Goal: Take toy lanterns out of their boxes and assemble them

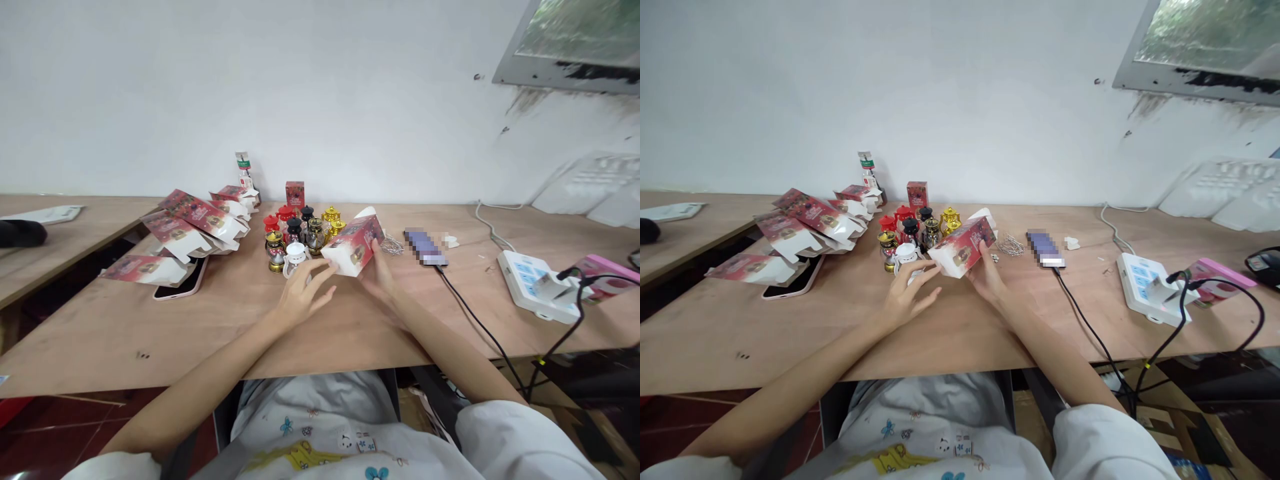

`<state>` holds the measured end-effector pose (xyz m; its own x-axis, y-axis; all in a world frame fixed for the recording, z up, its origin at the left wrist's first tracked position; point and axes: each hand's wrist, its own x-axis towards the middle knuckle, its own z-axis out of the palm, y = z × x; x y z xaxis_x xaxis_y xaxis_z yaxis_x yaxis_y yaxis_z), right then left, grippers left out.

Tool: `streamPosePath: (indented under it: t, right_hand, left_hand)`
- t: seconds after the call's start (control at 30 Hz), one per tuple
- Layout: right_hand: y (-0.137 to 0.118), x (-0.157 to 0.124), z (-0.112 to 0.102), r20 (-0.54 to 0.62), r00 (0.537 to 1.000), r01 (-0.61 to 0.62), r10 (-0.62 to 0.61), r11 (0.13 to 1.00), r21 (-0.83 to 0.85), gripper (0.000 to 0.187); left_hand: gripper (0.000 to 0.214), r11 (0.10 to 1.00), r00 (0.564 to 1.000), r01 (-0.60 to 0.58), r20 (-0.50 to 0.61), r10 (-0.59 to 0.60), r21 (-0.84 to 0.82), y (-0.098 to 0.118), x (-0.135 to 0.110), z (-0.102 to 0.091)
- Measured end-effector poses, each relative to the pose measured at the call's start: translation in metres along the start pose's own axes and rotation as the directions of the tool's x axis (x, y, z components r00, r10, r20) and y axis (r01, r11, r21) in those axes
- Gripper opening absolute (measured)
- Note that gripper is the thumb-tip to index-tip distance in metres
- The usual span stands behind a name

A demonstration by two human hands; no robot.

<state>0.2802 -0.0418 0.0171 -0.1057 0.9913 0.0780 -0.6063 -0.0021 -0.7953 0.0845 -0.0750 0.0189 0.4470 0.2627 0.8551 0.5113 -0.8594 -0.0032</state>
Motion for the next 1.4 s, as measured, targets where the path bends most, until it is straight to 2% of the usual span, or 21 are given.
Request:
streamPosePath:
  t: [0.27, 0.4, 0.53, 0.7, 0.8, 0.9, 1.0, 1.07, 1.23, 1.4]
  right_hand:
    - [0.006, -0.003, -0.001, 0.06, 0.998, 0.004, -0.007, 0.999, 0.038, 0.035]
    - [0.006, -0.005, 0.0, 0.07, 0.998, -0.008, 0.003, 0.997, 0.072, 0.036]
    - [0.005, -0.005, -0.001, 0.084, 0.996, -0.005, -0.001, 0.998, 0.062, 0.04]
    - [0.005, -0.004, -0.004, 0.094, 0.995, -0.022, 0.021, 1.0, 0.016, 0.039]
    - [0.004, -0.002, -0.007, 0.09, 0.996, -0.021, 0.02, 1.0, 0.008, 0.037]
    - [0.002, 0.001, -0.01, 0.078, 0.997, -0.001, 0.0, 1.0, 0.021, 0.035]
    - [-0.001, 0.003, -0.012, 0.093, 0.996, 0.016, -0.018, 1.0, 0.027, 0.035]
    - [-0.001, 0.003, -0.011, 0.128, 0.992, 0.009, -0.012, 1.0, 0.02, 0.038]
    - [0.002, 0.0, -0.007, 0.246, 0.969, -0.038, 0.03, 0.999, 0.026, 0.044]
    - [0.003, -0.001, -0.005, 0.238, 0.97, -0.064, 0.054, 0.997, 0.035, 0.044]
  left_hand:
    - [0.066, 0.997, 0.997, 0.071, -0.043, -0.069, 0.033, -0.001, -0.001, 0.0]
    - [0.051, 0.99, 0.984, 0.141, -0.109, -0.141, -0.006, -0.002, 0.001, -0.001]
    - [0.036, 0.987, 0.984, 0.154, -0.102, -0.149, 0.046, -0.003, 0.002, -0.003]
    - [0.035, 0.981, 0.99, 0.061, -0.138, -0.036, 0.183, -0.001, 0.003, -0.005]
    - [0.031, 0.978, 0.978, -0.037, -0.193, 0.077, 0.204, 0.001, 0.004, -0.006]
    - [0.024, 0.977, 0.966, -0.09, -0.221, 0.133, 0.195, 0.002, 0.005, -0.006]
    - [0.019, 0.968, 0.968, -0.114, -0.196, 0.16, 0.225, 0.0, 0.005, -0.005]
    - [0.021, 0.952, 0.961, -0.17, -0.17, 0.217, 0.255, -0.002, 0.005, -0.004]
    - [0.017, 0.879, 0.908, -0.326, -0.144, 0.394, 0.349, -0.004, 0.006, -0.008]
    - [0.02, 0.841, 0.904, -0.312, -0.133, 0.405, 0.443, -0.003, 0.009, -0.014]
